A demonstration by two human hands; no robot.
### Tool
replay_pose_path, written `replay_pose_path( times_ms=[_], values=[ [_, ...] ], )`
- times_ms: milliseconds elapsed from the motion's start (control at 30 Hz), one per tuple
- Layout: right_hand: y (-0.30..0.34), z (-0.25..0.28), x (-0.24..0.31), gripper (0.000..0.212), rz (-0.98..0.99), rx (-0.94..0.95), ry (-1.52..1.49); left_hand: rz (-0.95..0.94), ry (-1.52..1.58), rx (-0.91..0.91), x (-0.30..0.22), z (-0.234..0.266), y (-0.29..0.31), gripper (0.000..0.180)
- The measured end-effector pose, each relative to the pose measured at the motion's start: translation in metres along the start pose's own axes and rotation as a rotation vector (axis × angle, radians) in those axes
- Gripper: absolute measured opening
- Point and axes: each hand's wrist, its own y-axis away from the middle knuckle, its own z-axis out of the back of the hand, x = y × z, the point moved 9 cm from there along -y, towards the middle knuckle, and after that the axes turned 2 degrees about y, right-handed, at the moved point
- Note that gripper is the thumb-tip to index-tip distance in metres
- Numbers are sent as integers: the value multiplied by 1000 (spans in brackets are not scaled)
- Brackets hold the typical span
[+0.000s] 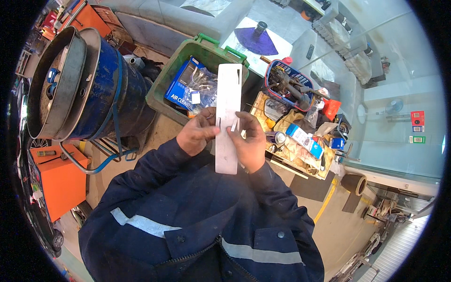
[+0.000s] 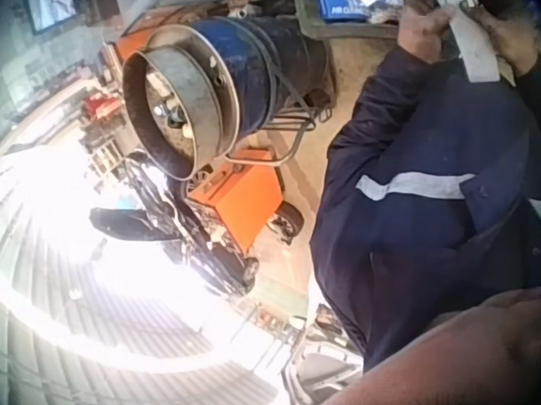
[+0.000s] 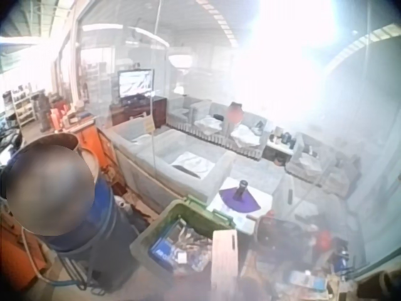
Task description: The person removes a yellow air filter from a car's engine bay, places it on a workbench, and installs a new white air filter into the engine compartment. The person uses a screwdriver to secure the engine cover after installation.
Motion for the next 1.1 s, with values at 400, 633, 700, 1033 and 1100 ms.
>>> replay_pose_path(
  times_ms=[400,633,700,1033,1100],
  values=[
    [7,8,6,14,55,-137,267,-216,-888,-195,-18,4,3,31],
    [5,9,6,14,118,-143,310,-146,-757,-303,-53,47,-20,23],
    [3,9,2,15,100,-148,290,-192,-786,-212,-62,37,-24,25],
    [3,13,1,14,66,-152,299,-313,-1069,-176,-61,21,8,19],
    [2,16,-4,14,62,-157,281,-304,-921,-299,-74,47,5,19]
  ],
)
